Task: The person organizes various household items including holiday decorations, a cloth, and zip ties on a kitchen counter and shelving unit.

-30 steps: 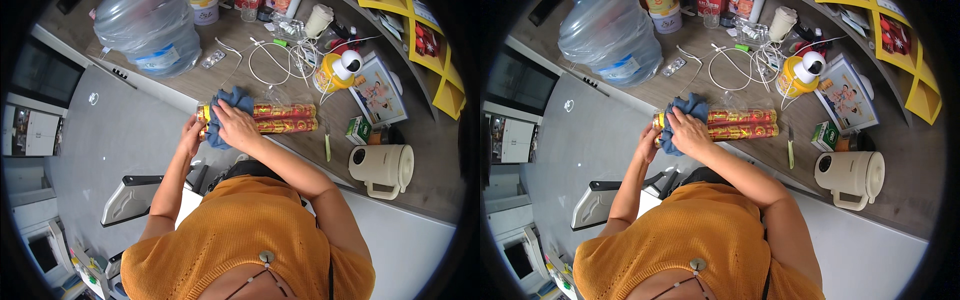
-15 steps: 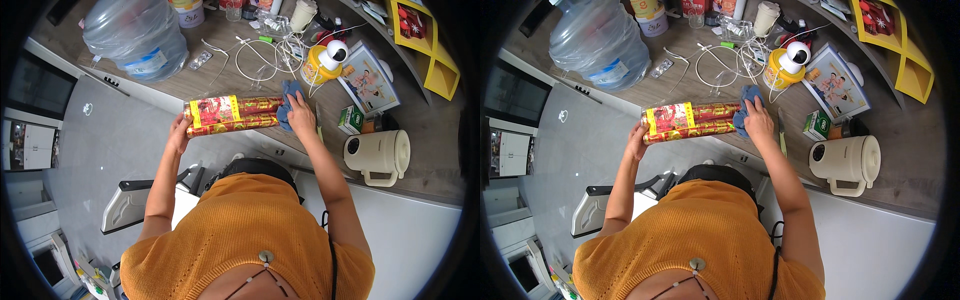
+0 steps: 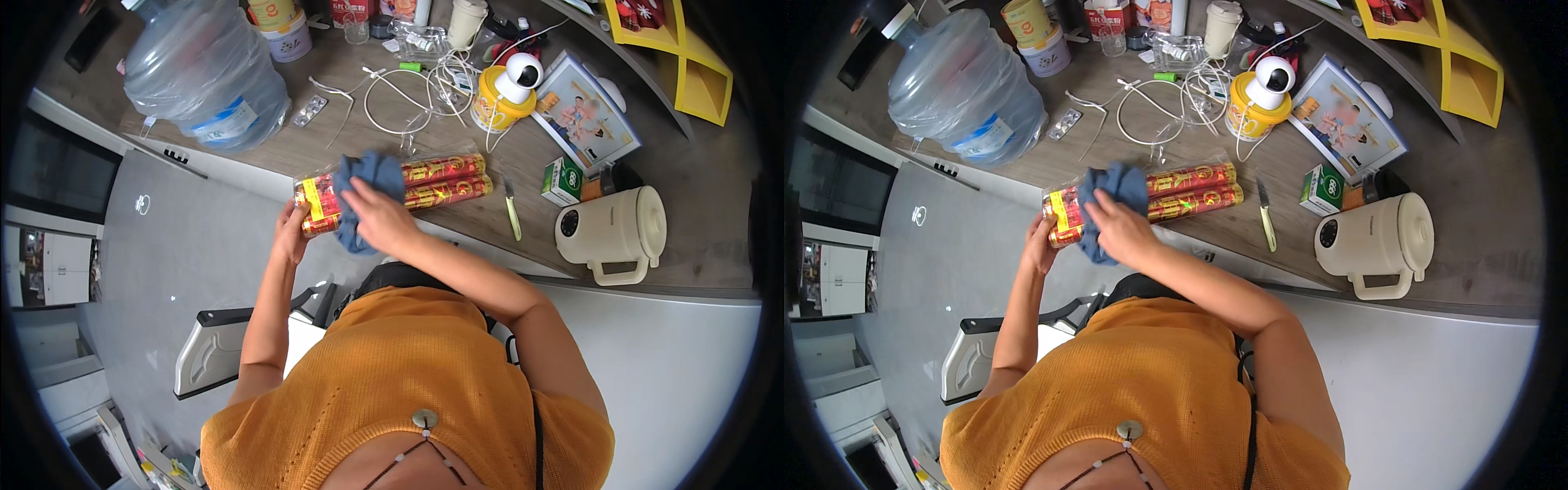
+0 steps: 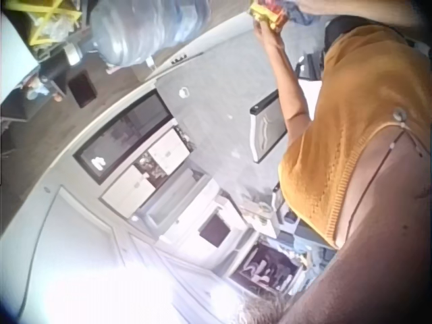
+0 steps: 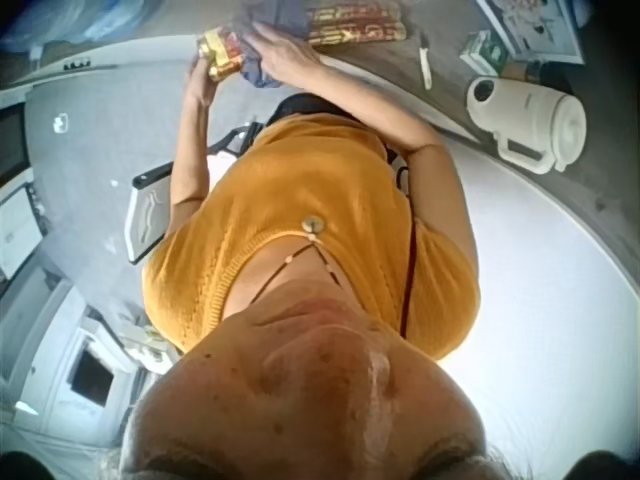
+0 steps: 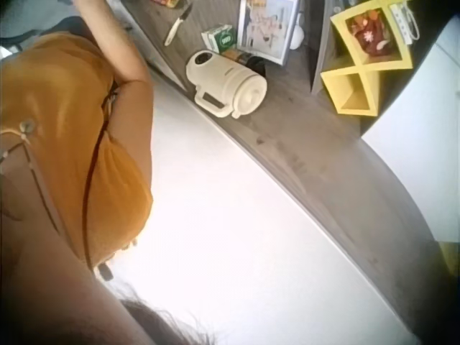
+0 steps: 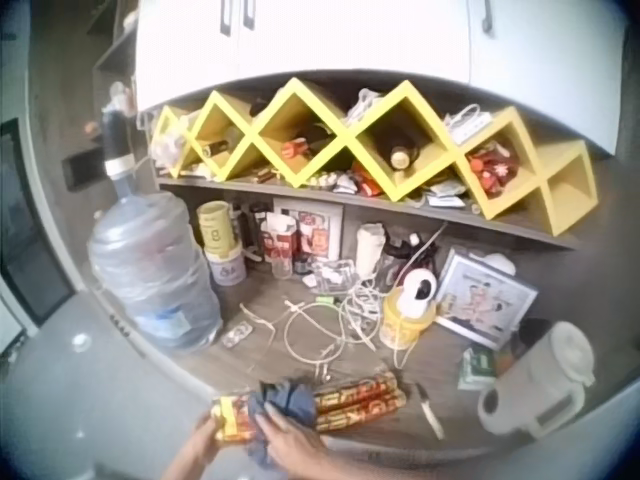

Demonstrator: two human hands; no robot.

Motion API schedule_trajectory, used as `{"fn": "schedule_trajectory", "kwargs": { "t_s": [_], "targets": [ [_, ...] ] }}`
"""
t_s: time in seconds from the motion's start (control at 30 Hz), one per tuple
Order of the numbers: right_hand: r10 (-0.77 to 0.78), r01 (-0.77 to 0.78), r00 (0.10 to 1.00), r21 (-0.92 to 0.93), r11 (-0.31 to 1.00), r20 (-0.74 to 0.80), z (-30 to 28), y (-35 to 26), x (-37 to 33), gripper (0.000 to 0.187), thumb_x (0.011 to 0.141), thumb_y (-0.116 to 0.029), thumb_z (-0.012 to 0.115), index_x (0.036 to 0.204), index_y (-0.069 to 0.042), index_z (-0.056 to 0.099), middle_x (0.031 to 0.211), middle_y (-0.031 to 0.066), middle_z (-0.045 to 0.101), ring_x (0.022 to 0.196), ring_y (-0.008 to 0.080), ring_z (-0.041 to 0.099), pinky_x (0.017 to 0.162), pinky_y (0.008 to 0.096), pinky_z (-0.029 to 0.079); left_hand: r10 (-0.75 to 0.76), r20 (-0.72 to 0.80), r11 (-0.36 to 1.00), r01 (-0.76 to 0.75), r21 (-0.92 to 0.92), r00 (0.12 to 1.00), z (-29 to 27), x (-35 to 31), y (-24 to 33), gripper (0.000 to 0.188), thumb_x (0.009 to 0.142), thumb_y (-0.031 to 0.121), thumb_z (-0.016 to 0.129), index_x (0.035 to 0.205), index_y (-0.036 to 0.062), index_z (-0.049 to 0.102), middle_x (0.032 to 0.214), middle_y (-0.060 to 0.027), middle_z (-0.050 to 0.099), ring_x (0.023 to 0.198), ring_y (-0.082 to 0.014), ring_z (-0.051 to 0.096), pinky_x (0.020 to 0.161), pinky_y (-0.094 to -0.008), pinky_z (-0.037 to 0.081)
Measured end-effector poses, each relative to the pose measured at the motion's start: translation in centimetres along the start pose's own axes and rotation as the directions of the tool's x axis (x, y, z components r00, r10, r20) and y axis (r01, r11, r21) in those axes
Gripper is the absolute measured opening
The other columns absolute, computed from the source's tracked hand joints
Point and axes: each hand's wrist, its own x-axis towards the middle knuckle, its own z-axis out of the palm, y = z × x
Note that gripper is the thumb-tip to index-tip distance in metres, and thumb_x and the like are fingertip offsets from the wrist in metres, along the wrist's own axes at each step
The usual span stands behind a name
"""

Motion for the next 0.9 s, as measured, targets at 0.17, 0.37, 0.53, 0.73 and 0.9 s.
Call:
{"fn": "schedule_trajectory", "kwargs": {
  "t_s": [0.17,0.37,0.53,0.73,0.9],
  "targets": [
    [0.126,-0.105,0.992,-0.405,0.908,0.027,-2.6,3.2,-1.4,0.047,0.069,-0.011,0.052,0.116,-0.008,0.047,0.127,0.0126,0.042,0.093,0.0271,0.054,0.076,0.0355,0.048,-0.015,-0.029,1.0,0.016,0.017,0.999,-1.1,0.2,0.1,0.042,0.084,0.022,0.052,0.118,0.0011,0.041,0.104,-0.0115,0.058,0.089,-0.0226,0.06,0.076,-0.0397,0.051],
    [0.349,-0.38,0.925,-0.396,0.836,-0.15,-8.4,13.7,-7.1,0.051,0.07,-0.007,0.05,0.121,-0.009,0.046,0.131,0.0128,0.039,0.103,0.0321,0.05,0.086,0.0387,0.043,-0.018,-0.014,1.0,0.018,0.013,1.0,-1.9,0.5,-0.1,0.045,0.084,0.023,0.052,0.12,-0.0003,0.038,0.108,-0.0133,0.056,0.093,-0.0232,0.059,0.081,-0.0402,0.048],
    [0.254,-0.305,0.941,-0.234,0.923,-0.222,-7.2,11.7,-5.4,0.05,0.069,-0.005,0.051,0.119,-0.007,0.047,0.126,0.0171,0.043,0.105,0.0339,0.05,0.089,0.0381,0.042,0.057,0.036,0.996,-0.059,0.072,0.998,0.2,0.1,2.3,0.04,0.085,0.018,0.052,0.119,0.0004,0.041,0.106,-0.009,0.056,0.092,-0.0161,0.057,0.077,-0.0299,0.048],
    [-0.14,0.152,0.979,0.077,0.985,-0.146,-2.2,2.2,1.0,0.051,0.069,0.0,0.052,0.119,-0.003,0.045,0.125,0.0196,0.044,0.102,0.0343,0.052,0.087,0.037,0.043,0.091,0.034,0.992,-0.093,0.087,0.995,1.9,-1.0,2.9,0.038,0.085,0.013,0.052,0.12,0.0018,0.042,0.106,-0.0072,0.055,0.091,-0.0141,0.056,0.076,-0.0274,0.048],
    [-0.302,0.301,0.948,-0.023,0.953,-0.096,-1.5,-1.7,3.3,0.051,0.068,0.0,0.052,0.119,-0.003,0.045,0.123,0.0165,0.046,0.09,0.0289,0.055,0.078,0.0363,0.047,0.131,0.078,0.983,-0.14,0.123,0.988,1.6,-1.2,3.6,0.039,0.082,0.006,0.054,0.119,0.003,0.043,0.105,-0.0056,0.055,0.093,-0.0138,0.054,0.079,-0.028,0.047]
  ]
}}
